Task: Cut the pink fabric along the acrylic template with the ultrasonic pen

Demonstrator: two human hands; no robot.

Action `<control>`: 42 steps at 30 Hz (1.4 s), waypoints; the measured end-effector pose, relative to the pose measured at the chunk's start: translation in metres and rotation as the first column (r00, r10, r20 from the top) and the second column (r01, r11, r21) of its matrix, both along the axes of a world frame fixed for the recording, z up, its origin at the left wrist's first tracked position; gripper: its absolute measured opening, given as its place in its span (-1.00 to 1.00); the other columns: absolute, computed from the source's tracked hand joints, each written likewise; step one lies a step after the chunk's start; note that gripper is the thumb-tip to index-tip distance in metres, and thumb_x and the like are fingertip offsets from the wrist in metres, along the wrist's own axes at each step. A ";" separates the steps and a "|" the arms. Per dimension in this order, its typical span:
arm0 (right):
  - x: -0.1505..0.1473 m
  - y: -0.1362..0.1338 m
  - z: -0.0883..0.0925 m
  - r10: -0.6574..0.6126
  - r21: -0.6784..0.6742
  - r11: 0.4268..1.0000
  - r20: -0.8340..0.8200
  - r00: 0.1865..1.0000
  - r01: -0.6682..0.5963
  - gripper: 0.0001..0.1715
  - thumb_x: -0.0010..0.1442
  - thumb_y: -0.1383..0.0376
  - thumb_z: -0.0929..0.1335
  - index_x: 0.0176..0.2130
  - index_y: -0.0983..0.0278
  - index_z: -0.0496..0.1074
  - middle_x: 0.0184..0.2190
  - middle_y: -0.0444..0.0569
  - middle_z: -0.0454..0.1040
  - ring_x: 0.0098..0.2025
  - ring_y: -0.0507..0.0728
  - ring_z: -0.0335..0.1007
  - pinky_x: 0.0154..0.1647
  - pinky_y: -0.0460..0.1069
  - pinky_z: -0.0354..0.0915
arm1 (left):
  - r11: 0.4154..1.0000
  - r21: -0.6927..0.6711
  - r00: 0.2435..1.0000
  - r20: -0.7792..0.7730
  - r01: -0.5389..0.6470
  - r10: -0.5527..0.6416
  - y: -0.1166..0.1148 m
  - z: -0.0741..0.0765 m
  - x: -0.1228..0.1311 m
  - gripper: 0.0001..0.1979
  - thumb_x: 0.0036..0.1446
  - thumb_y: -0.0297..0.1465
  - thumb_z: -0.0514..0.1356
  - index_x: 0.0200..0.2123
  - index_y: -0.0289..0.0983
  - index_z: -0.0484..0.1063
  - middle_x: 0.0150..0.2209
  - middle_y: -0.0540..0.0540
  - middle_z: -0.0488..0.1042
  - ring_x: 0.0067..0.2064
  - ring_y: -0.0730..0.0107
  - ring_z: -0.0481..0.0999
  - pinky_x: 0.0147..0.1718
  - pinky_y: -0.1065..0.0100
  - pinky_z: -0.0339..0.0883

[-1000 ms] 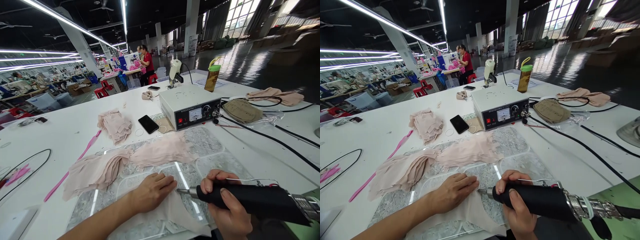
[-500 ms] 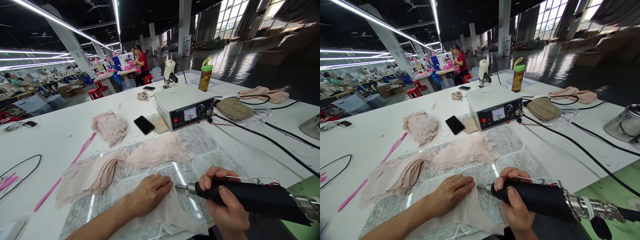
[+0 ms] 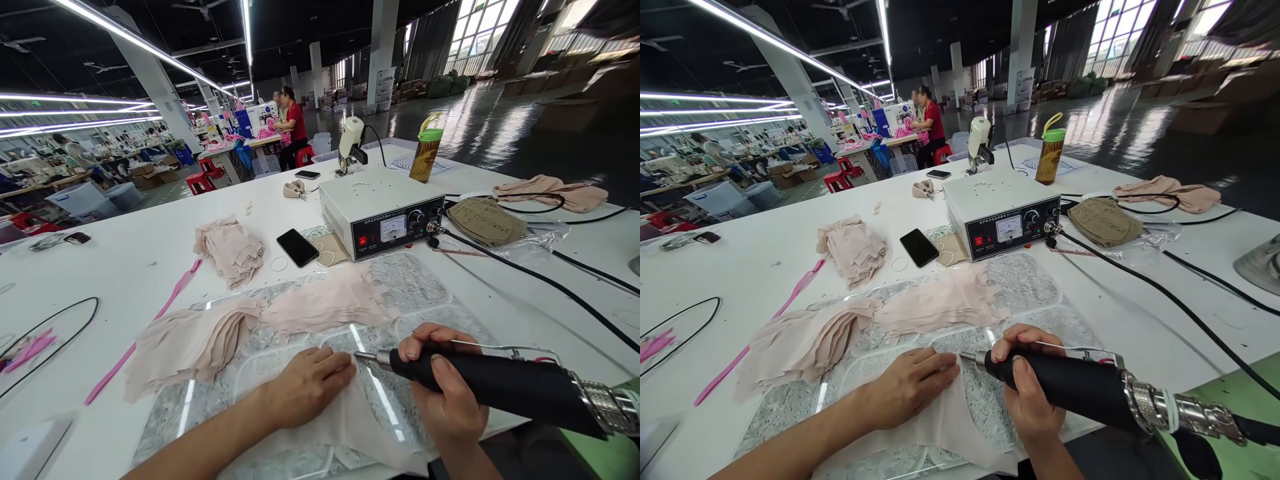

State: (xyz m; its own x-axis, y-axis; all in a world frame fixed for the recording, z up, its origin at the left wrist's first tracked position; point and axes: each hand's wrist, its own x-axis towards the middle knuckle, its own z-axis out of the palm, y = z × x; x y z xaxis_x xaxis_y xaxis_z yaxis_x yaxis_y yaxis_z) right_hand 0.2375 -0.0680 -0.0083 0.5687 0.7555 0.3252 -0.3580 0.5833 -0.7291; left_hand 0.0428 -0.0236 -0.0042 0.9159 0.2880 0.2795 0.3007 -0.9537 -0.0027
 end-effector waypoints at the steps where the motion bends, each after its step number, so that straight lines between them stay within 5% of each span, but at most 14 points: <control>1: 0.000 0.000 0.000 -0.001 -0.001 1.000 0.003 1.000 0.001 -0.89 0.10 0.30 0.36 -0.28 0.19 0.38 -0.33 -0.13 0.35 -0.48 0.00 0.31 -0.43 -0.01 0.31 | 1.000 0.004 1.000 0.001 0.002 -0.002 0.000 0.000 0.000 -0.78 0.35 -0.50 -0.04 -0.05 -0.39 0.35 -0.11 -0.21 0.47 -0.30 0.37 0.42 -0.35 0.34 0.36; 42: 0.005 -0.002 0.003 -0.040 0.005 0.999 -0.018 0.999 0.040 -0.87 0.04 0.29 0.33 -0.31 0.19 0.39 -0.37 -0.12 0.34 -0.53 0.01 0.28 -0.51 0.00 0.30 | 0.997 -0.028 0.996 0.048 -0.077 0.078 -0.022 -0.008 0.006 -0.73 0.32 -0.54 -0.06 -0.04 -0.41 0.37 -0.08 -0.26 0.48 -0.30 0.34 0.41 -0.36 0.31 0.40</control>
State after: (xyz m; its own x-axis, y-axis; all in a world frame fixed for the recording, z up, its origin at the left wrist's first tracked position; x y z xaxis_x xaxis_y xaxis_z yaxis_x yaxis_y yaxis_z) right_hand 0.2426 -0.0698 -0.0052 0.6044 0.7301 0.3188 -0.3475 0.6017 -0.7191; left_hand 0.0486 -0.0453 -0.0120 0.8758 0.3657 0.3151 0.3732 -0.9270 0.0386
